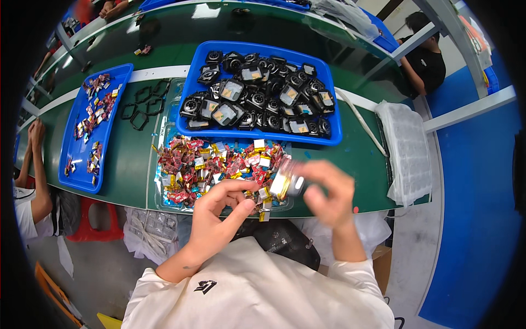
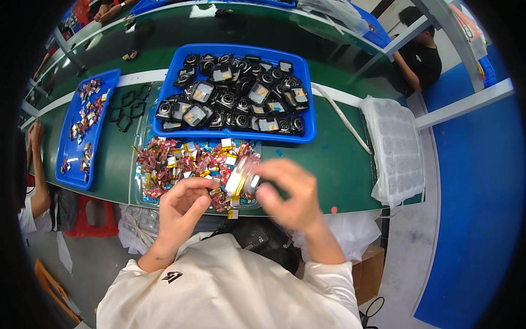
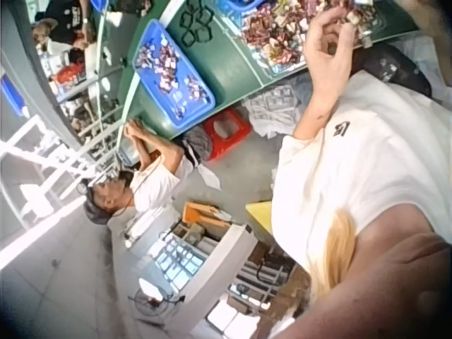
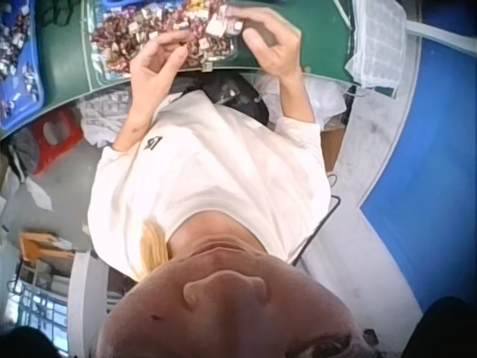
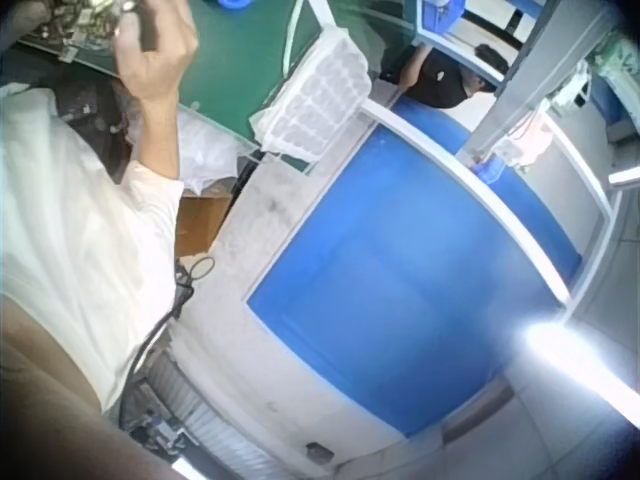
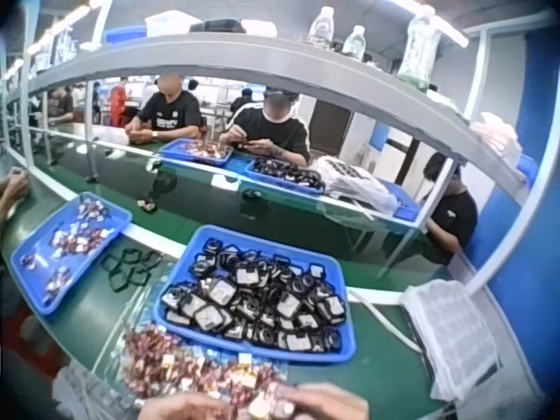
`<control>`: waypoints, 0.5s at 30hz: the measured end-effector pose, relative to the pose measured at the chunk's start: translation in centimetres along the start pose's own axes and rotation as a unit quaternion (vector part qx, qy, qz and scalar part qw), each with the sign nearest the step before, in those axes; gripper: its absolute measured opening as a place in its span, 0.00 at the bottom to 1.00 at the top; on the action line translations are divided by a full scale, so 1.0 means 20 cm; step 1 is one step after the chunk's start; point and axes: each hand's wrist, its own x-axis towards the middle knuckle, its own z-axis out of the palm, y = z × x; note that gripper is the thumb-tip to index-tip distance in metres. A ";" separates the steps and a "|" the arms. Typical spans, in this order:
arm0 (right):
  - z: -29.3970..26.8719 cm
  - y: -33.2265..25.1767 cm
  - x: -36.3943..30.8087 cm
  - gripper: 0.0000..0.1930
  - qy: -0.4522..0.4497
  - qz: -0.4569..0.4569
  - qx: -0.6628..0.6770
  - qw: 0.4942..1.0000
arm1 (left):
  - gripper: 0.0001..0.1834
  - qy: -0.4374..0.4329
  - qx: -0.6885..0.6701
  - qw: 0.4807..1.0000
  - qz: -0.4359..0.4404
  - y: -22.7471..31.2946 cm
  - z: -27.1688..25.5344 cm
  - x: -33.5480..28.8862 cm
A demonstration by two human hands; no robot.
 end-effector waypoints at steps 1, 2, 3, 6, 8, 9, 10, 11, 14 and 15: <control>-0.05 0.04 0.06 0.13 0.036 0.027 -0.023 0.999 | 0.13 -0.009 0.015 1.000 0.018 0.00 -0.01 0.00; -0.09 0.10 0.14 0.14 0.069 0.052 -0.040 0.996 | 0.13 -0.006 0.015 1.000 0.021 -0.01 -0.03 -0.02; -0.11 0.23 0.21 0.14 0.096 0.062 -0.084 0.990 | 0.12 0.004 0.017 0.999 0.029 -0.02 -0.04 -0.03; -0.34 0.58 0.40 0.16 0.174 0.120 -0.234 0.949 | 0.11 -0.007 0.023 0.999 0.047 0.00 -0.02 -0.04; -0.44 0.82 0.48 0.20 0.174 0.176 -0.353 0.902 | 0.12 0.003 0.016 0.998 0.058 -0.02 -0.02 -0.06; -0.49 0.97 0.50 0.23 0.173 0.221 -0.386 0.879 | 0.11 0.005 0.017 0.998 0.061 -0.02 -0.02 -0.06; -0.51 1.06 0.52 0.23 0.172 0.219 -0.382 0.881 | 0.11 0.010 0.020 0.998 0.062 -0.02 -0.02 -0.05; -0.52 1.13 0.54 0.25 0.149 0.287 -0.391 0.862 | 0.11 0.008 0.011 0.998 0.059 -0.01 -0.02 -0.06; -0.56 1.25 0.57 0.27 0.113 0.370 -0.402 0.830 | 0.12 0.003 -0.006 0.999 0.047 0.00 -0.04 -0.06; -0.57 1.27 0.57 0.26 0.115 0.362 -0.400 0.834 | 0.14 0.007 -0.041 0.997 0.060 0.00 -0.04 -0.06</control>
